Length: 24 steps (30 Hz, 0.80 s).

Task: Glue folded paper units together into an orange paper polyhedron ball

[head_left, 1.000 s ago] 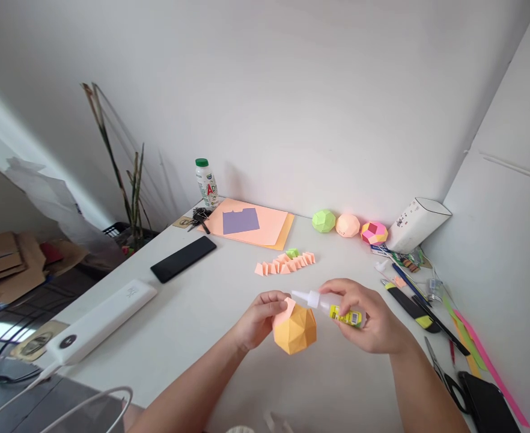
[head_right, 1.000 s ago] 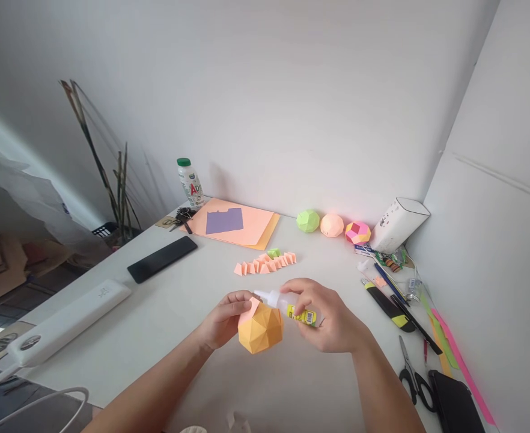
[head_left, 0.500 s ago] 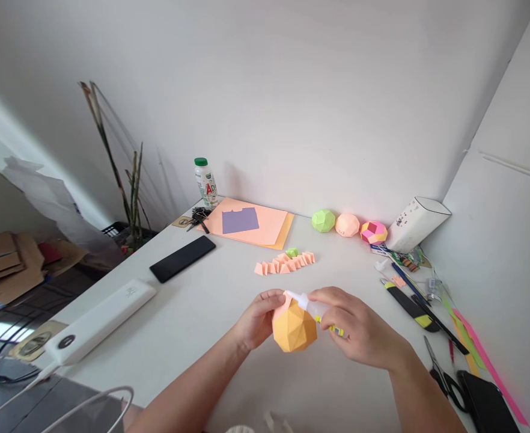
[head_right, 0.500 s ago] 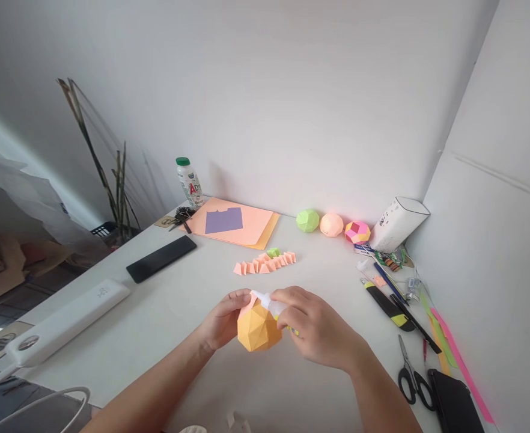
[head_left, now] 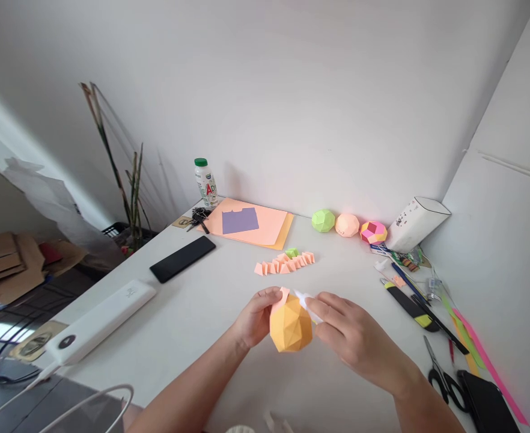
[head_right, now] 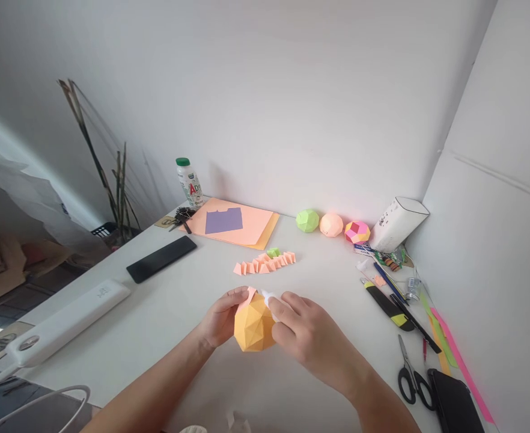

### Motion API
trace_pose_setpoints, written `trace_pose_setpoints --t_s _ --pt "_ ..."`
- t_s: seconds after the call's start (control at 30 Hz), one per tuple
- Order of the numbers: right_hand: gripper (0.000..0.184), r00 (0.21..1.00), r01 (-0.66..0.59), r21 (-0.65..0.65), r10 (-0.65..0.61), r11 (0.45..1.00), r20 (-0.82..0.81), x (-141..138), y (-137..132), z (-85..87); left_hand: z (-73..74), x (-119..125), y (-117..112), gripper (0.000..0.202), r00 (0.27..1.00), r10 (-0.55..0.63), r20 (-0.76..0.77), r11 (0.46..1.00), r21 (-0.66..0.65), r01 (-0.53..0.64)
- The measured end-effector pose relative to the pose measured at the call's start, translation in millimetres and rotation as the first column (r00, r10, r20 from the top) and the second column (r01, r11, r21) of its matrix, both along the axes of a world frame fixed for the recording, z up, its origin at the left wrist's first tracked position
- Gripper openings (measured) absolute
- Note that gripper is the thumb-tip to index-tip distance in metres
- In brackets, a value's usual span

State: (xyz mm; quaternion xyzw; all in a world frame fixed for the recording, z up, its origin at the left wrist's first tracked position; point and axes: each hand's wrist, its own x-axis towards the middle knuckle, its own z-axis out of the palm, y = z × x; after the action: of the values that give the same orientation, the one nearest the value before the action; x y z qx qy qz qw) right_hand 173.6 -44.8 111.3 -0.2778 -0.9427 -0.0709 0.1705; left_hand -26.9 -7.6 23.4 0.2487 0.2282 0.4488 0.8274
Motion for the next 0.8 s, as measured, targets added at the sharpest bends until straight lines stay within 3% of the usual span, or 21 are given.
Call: trace_pose_setpoints --t_s 0.1,0.27,0.37,0.5,0.6,0.67,0.73,0.8 --pt "0.026 0.994 0.047 -0.116 -0.058 0.992 -0.092 9.5 7.4 -1.6 1.2 -2.2 0.5 0.028 1.0 -0.002 -0.013 0.999 0.053 0.003" --pt "0.013 0.871 0.304 -0.269 -0.381 0.914 -0.311 28.7 33.2 -15.0 2.9 -3.7 -2.7 0.018 0.997 -0.058 -0.045 0.986 0.156 0.064" --pt "0.015 0.819 0.397 -0.242 -0.46 0.886 -0.342 38.9 45.7 -42.0 1.0 -4.2 -4.6 0.013 0.994 -0.084 -0.077 0.976 0.195 0.098" --pt "0.015 0.825 0.522 -0.128 -0.537 0.843 -0.174 49.0 52.7 -93.9 1.1 -4.8 -5.8 0.013 0.988 -0.106 -0.114 0.96 0.248 0.131" --pt "0.019 0.819 0.56 -0.084 -0.566 0.824 -0.095 49.6 54.2 -118.0 5.0 -4.4 -6.1 0.013 0.981 -0.14 -0.135 0.947 0.273 0.173" --pt "0.019 0.831 0.545 -0.081 -0.551 0.834 -0.082 44.5 53.1 -117.4 7.5 -4.2 -6.1 0.014 0.975 -0.169 -0.146 0.935 0.29 0.205" --pt "0.017 0.845 0.505 -0.135 -0.52 0.853 -0.128 35.0 48.7 -104.2 8.8 -4.5 -5.9 0.015 0.968 -0.188 -0.166 0.923 0.306 0.232" --pt "0.013 0.828 0.359 -0.37 -0.476 0.857 -0.298 22.7 40.6 -84.5 8.7 -5.2 -5.8 0.015 0.959 -0.196 -0.206 0.913 0.319 0.255"
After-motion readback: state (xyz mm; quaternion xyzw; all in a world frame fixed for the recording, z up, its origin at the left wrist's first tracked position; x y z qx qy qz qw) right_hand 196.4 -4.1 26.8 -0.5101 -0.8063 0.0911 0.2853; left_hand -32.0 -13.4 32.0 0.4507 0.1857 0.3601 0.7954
